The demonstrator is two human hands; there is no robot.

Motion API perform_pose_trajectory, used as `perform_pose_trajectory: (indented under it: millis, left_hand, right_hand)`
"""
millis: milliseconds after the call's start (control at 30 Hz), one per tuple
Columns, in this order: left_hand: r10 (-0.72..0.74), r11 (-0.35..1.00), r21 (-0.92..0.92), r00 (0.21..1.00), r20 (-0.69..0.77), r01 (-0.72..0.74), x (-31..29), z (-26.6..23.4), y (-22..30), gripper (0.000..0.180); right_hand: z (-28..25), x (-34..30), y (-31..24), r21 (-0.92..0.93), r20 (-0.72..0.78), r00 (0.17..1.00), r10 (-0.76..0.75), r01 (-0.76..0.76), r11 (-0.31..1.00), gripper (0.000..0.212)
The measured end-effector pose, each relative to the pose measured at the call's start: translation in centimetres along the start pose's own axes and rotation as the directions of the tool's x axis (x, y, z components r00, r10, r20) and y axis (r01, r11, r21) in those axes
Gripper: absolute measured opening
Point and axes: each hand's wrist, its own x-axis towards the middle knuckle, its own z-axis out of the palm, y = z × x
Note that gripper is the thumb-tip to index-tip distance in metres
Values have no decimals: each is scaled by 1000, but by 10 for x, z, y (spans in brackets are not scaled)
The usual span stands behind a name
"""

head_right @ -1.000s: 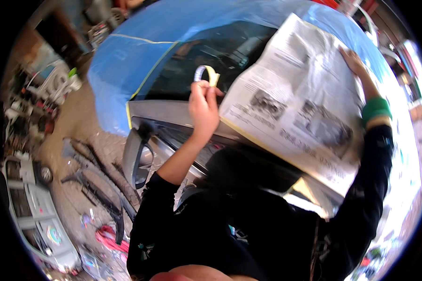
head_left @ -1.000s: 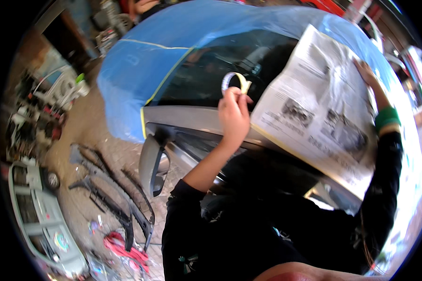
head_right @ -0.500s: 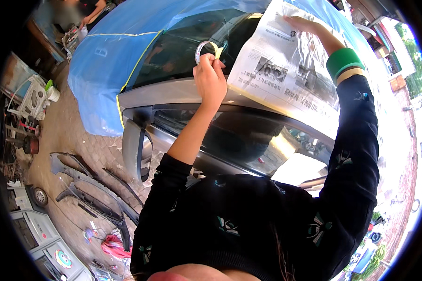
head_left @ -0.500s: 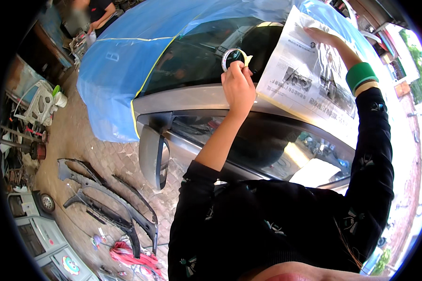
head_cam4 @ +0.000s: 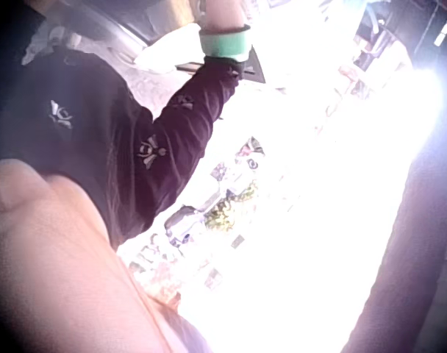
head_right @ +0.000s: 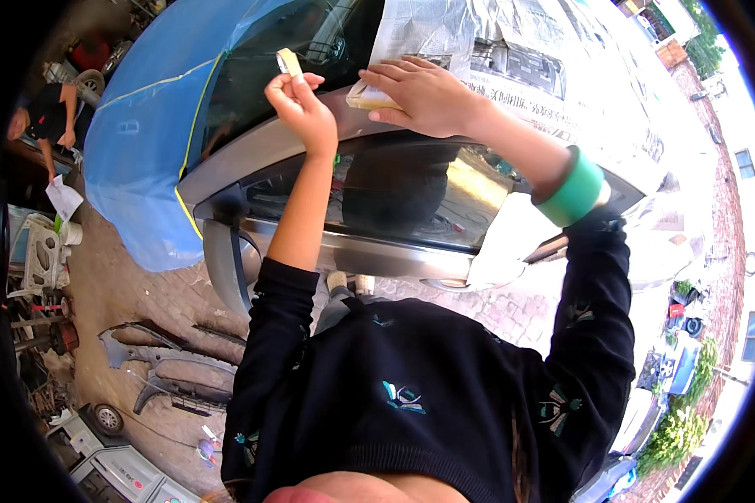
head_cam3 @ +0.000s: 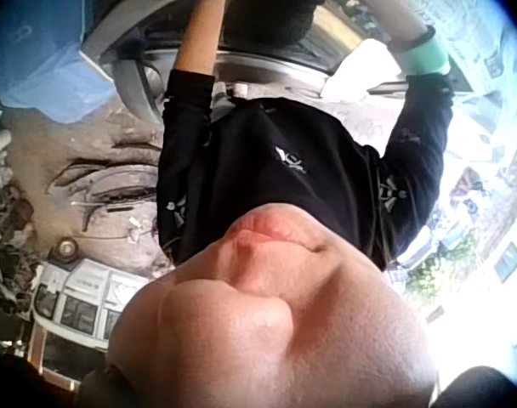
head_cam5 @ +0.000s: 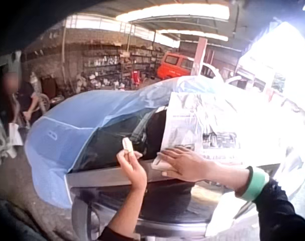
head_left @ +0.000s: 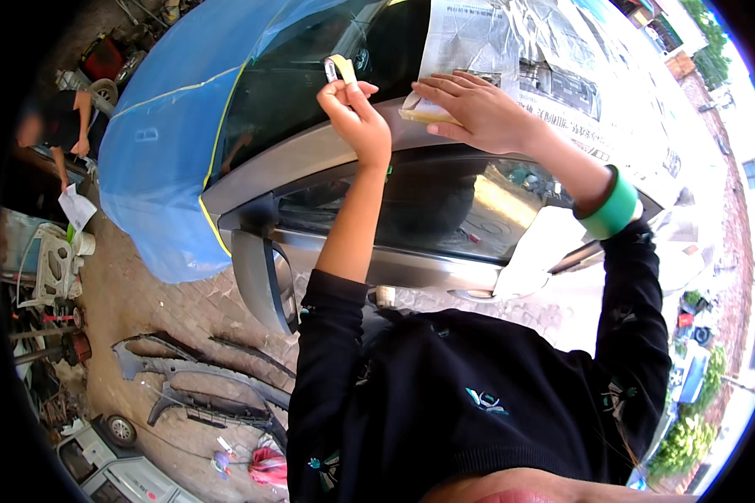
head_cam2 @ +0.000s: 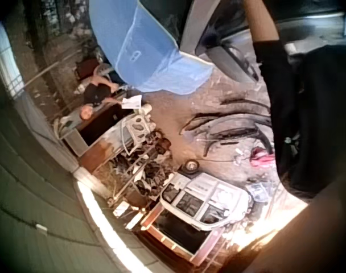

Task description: The person places sheets of newspaper onto the hood of a car and secures them using masking tape. They smooth the paper to ensure it adheres to the surface and apply tape along the edges to hold the newspaper in place.

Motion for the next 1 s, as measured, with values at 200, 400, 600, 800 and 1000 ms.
perform_pose_trajectory:
  millis: [200,400,600,800,1000]
  left_hand:
    - [-51,997,-49,996,75,55,-16,-40,32,10]
    - [-175,971,-73,882,437,229,-49,-74,96,13]
    - [-229,973,70,865,446,222,-63,-80,116,10]
    - [-212,977,142,833,511,161,-76,-76,119,18]
    - [-44,865,439,834,549,-244,-62,-65,110,30]
  right_hand:
    - [-1,-7,-31,92,-454,888,75,-37,995,47]
    - [3,-18,-83,804,-414,760,502,47,592,28]
    - [13,-21,-95,970,-183,817,547,57,238,20]
    - [18,-26,-99,889,-266,742,616,-59,455,8]
    - [20,3,-58,526,-600,625,499,-162,835,13]
